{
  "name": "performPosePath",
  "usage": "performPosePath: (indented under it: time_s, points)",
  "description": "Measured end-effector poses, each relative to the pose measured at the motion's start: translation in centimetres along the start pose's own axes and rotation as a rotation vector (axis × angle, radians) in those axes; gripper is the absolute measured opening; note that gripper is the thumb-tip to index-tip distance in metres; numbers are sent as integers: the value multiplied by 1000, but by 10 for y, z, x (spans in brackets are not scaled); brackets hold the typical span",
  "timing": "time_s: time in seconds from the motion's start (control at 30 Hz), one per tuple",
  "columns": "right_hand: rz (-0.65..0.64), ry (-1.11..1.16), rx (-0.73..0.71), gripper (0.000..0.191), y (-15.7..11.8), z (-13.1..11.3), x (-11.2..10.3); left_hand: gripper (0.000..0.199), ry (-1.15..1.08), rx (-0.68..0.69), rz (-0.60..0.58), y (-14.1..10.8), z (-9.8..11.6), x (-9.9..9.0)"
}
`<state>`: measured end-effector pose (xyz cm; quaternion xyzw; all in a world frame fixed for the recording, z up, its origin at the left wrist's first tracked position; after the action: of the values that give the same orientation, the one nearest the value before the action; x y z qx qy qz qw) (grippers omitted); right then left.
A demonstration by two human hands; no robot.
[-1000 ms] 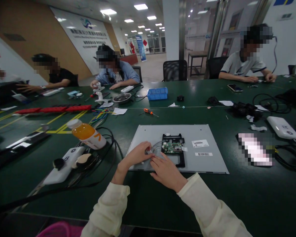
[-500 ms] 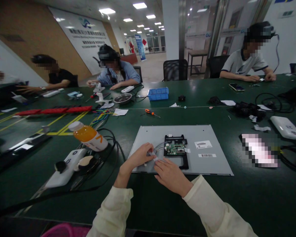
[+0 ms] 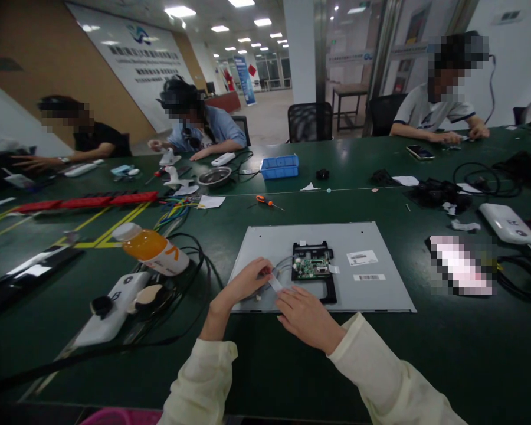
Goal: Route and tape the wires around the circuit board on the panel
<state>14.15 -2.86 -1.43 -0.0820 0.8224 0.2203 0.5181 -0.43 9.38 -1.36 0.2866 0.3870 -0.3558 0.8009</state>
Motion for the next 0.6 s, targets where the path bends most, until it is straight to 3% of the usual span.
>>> performPosePath:
  time_s: [0.23, 0.43, 0.6]
  points:
    - [2, 15, -16, 28, 3, 1, -6, 10, 96, -22, -7, 6, 11, -2]
    - [46, 31, -14, 26, 3, 4, -23, 12, 329, -3, 93, 12, 48, -10]
    - [203, 50, 158, 27, 5, 46, -49, 11, 434, -31, 58, 2, 83, 3]
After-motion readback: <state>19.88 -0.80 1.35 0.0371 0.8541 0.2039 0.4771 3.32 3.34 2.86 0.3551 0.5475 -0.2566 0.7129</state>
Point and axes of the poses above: each hand's wrist, its own y-axis towards the middle knuckle, its own x-axis out of the palm, z = x × y, the point moved 4 cm from there along y, towards the middle knuckle, and after that the axes turned 15 degrees about x, right-handed, at the moved point
